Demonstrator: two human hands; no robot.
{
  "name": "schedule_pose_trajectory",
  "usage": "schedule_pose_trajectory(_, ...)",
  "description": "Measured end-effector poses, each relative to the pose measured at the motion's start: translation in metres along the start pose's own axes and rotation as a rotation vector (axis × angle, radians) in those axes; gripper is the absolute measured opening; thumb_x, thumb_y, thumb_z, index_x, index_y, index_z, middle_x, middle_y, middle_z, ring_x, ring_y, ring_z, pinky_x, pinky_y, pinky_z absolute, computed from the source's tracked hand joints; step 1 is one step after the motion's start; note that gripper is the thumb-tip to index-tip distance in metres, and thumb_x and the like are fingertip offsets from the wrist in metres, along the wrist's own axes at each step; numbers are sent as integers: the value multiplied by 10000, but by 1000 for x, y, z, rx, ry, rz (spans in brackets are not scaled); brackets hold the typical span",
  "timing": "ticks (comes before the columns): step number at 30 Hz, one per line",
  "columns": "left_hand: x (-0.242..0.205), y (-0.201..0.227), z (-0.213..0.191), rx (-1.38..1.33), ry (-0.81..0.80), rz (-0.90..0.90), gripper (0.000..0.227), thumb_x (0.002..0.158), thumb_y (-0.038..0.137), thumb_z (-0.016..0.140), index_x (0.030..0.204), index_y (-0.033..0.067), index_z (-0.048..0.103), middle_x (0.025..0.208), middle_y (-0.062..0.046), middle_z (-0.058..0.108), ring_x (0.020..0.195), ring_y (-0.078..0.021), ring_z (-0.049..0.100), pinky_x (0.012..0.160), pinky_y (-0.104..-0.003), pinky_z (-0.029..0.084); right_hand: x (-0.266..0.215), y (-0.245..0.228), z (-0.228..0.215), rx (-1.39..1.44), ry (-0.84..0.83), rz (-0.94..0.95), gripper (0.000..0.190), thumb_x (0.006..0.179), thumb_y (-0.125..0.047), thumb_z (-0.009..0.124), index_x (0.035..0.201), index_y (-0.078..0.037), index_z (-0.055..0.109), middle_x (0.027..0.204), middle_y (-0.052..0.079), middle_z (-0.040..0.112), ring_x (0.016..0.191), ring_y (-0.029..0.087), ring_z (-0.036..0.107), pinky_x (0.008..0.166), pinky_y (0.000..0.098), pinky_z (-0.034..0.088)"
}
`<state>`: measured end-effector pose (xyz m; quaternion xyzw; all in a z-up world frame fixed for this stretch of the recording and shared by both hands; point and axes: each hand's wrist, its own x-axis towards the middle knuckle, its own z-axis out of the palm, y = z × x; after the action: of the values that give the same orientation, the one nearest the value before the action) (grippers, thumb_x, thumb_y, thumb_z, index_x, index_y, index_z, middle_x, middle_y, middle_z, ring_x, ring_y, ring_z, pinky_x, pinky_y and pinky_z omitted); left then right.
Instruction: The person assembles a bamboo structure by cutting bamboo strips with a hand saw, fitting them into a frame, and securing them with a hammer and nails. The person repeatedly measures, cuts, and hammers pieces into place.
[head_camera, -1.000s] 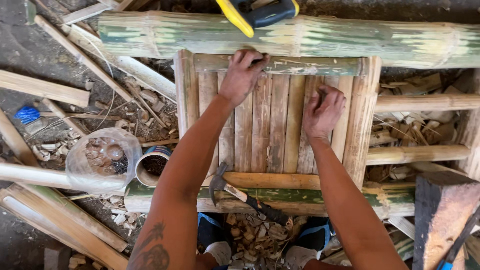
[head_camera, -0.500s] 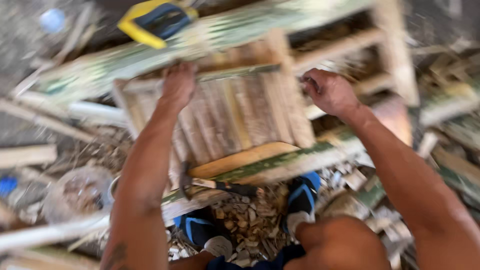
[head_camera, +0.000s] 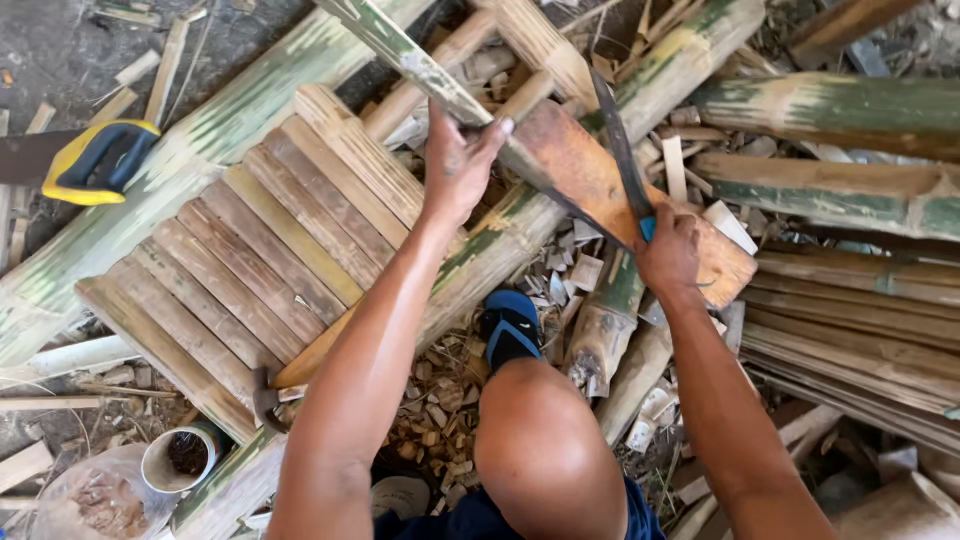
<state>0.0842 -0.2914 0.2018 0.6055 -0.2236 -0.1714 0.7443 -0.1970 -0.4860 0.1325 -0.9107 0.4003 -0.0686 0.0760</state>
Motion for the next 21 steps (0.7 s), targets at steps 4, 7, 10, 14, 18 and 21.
schedule_pose_trajectory(4, 14, -5, 43, 30, 30, -8, 884, 977, 26, 733, 1618, 62, 125, 1346, -221, 531, 1156, -260, 640, 926, -327, 675, 5, -3, -1, 331, -34, 70, 417, 992, -235, 641, 1346, -53, 518, 982, 233, 634, 846, 427, 626, 704, 541, 537)
schedule_pose_trajectory(7, 20, -16, 48, 107, 14, -31, 982, 899, 2, 721, 1599, 62, 36, 1549, -284, 251, 1336, -334, 492, 935, -405, 675, -11, -32, -22, 568, -97, 105, 350, 1071, -204, 538, 1367, -30, 473, 838, 205, 656, 662, 371, 646, 565, 506, 540)
schedule_pose_trajectory(10, 33, -16, 41, 296, -52, 48, 1006, 926, 28, 767, 1616, 38, 35, 1650, -338, 200, 1496, -396, 355, 1130, -518, 481, -13, -69, -48, 676, -217, 131, 314, 1112, -165, 449, 1384, -6, 440, 768, 172, 676, 559, 304, 652, 465, 458, 535)
schedule_pose_trajectory(14, 31, -19, 42, 398, -136, 163, 1050, 967, 29, 812, 1597, -54, -24, 1615, -418, 149, 1518, -466, 227, 1263, -609, 204, -5, -86, -72, 688, 59, -265, 321, 1124, -108, 486, 1395, 47, 411, 880, 151, 709, 655, 248, 717, 516, 375, 575)
schedule_pose_trajectory(18, 29, -2, 55, 341, -167, 2, 824, 984, 128, 756, 1569, -27, 197, 1435, -298, 597, 1370, -357, 608, 1241, -515, 426, 10, -94, -68, 666, 98, -246, 273, 1112, -81, 452, 1352, 45, 416, 754, 177, 666, 564, 274, 690, 429, 401, 530)
schedule_pose_trajectory(21, 25, 14, 64, 348, -144, 56, 784, 958, 112, 756, 1525, -36, 235, 1349, -283, 590, 1250, -350, 629, 1051, -498, 541, 25, -103, -49, 296, -160, -131, 257, 1053, -158, 555, 1241, -1, 479, 678, 213, 659, 539, 362, 637, 480, 480, 500)
